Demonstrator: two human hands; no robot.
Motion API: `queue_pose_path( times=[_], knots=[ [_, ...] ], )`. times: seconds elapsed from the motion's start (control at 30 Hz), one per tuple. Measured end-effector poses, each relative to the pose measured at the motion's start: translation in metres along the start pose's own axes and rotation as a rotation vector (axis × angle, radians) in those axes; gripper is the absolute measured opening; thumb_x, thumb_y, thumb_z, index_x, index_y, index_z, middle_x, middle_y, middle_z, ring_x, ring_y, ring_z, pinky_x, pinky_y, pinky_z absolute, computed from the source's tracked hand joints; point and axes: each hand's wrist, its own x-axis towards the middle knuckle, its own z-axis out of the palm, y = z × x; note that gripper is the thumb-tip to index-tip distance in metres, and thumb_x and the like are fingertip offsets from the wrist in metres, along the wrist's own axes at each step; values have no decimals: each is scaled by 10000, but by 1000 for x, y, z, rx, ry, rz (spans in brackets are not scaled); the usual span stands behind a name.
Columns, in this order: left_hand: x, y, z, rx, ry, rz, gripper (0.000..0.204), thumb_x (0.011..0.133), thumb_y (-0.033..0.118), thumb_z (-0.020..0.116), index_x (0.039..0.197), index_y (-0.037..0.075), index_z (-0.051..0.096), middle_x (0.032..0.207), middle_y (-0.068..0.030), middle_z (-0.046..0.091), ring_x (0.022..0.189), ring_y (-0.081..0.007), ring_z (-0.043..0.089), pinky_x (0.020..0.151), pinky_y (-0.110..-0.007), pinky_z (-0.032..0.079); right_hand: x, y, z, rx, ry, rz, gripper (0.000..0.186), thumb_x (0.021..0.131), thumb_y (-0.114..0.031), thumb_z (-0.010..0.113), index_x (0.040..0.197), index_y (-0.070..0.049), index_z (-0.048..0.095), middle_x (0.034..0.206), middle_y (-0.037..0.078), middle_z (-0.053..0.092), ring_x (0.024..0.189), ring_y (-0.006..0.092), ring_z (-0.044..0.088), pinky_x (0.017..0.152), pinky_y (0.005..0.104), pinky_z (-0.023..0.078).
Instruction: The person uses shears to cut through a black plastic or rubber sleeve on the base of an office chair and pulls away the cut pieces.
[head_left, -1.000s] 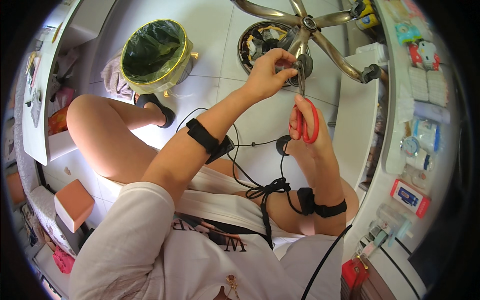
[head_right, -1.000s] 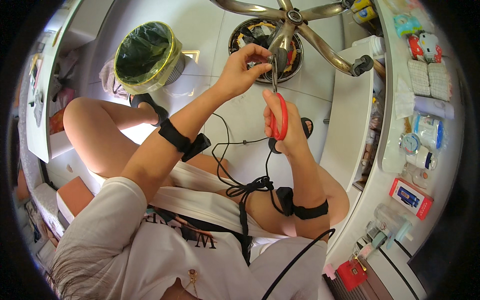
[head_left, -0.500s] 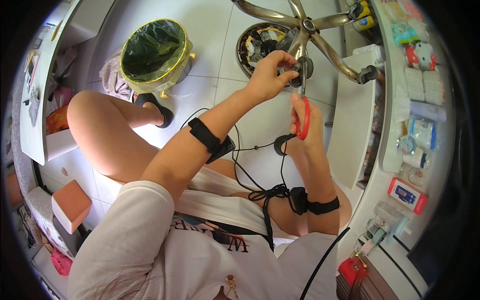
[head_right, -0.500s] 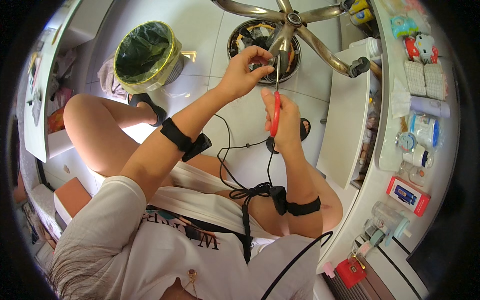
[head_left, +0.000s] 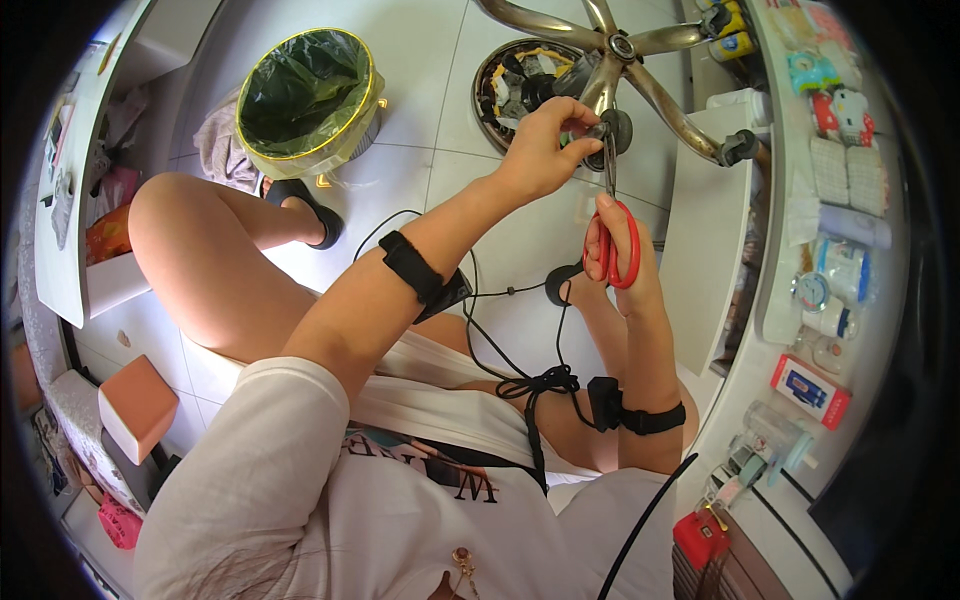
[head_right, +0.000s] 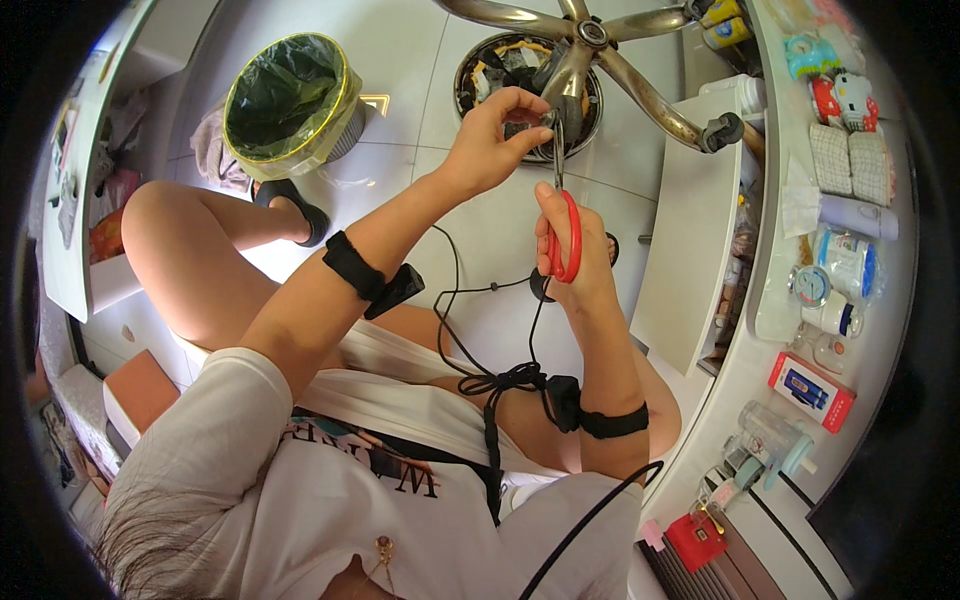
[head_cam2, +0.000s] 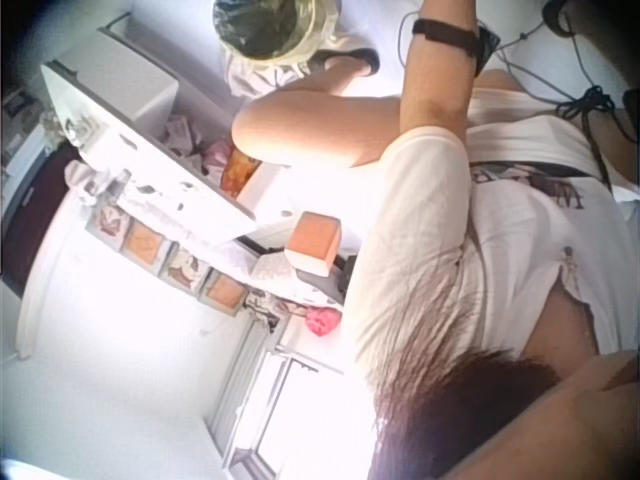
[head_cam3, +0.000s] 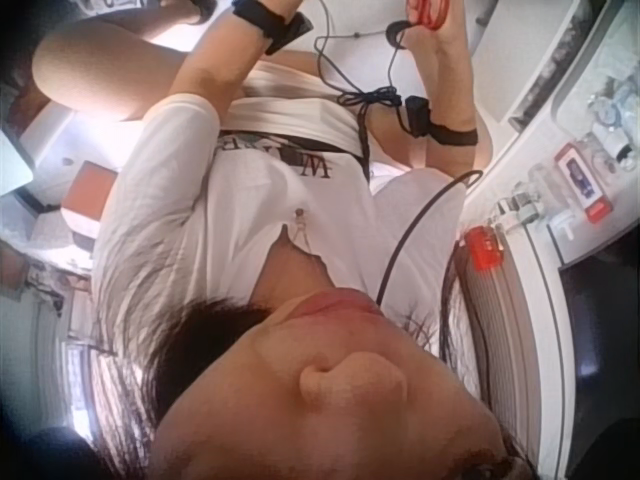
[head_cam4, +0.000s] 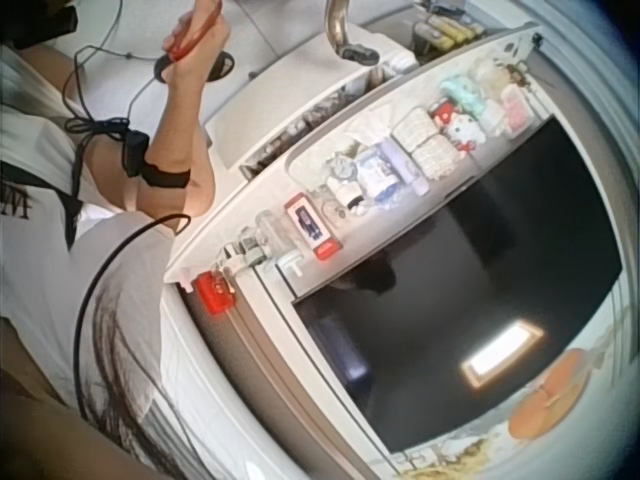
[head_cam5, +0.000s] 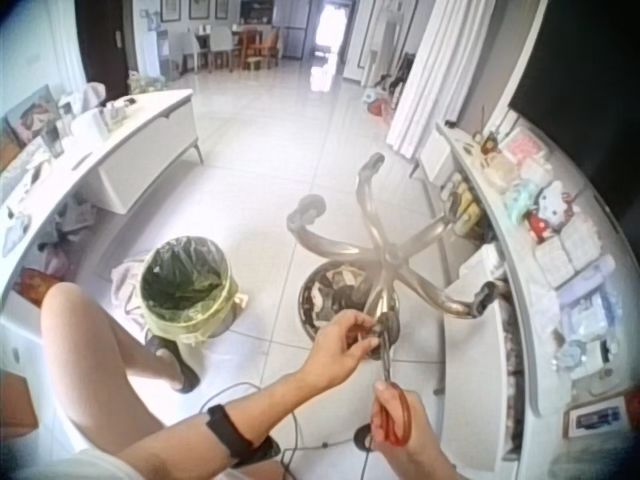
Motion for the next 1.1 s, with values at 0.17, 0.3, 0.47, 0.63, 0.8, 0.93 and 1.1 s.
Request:
queue_pose_path(
  times=[0.17,0.3,0.47,0.63,0.8,0.93,1.1],
  knots=[
    [1,0,-1,-3,-9,-6,264,755,68,674,988,12,563,981,-67,595,925,-168,563,827,-287,446,2,-2,-1,-38,14,29,435,798,-438,622,599,-80,475,494,-12,417,343,79,368,342,196,284],
    [0,-1,0,-14,-9,-18,263,758,71,672,990,14,563,983,-65,593,924,-169,565,825,-287,446,2,-4,0,-42,23,21,436,795,-439,625,598,-80,476,493,-15,413,338,78,365,341,196,284],
    [1,0,1,-10,-3,-15,258,755,65,669,986,12,566,986,-65,596,917,-169,569,822,-287,448,4,-4,4,-32,49,27,439,793,-439,629,595,-78,474,484,-15,406,331,76,356,337,196,274],
    [4,-1,2,14,-1,3,257,749,52,664,986,13,573,979,-65,602,908,-168,572,816,-283,450,5,-5,8,-22,57,11,453,813,-446,591,587,-74,465,461,-5,390,326,94,346,337,217,265],
    [4,0,2,16,-4,4,252,749,50,662,984,17,578,973,-66,602,902,-169,574,808,-283,452,0,-15,12,61,39,22,473,831,-459,545,575,-72,456,447,18,384,330,117,343,346,241,261],
    [4,0,1,30,-6,12,251,749,50,663,983,18,578,968,-70,601,901,-173,574,802,-288,452,-4,-26,14,-34,69,52,494,809,-478,576,556,-70,455,447,20,387,332,117,349,345,236,261],
    [3,2,1,39,-1,3,251,748,56,667,979,16,576,964,-73,599,899,-183,574,807,-298,448,1,-26,3,-295,66,24,531,851,-486,518,547,-53,471,416,21,410,293,114,378,316,220,290]
  ],
)
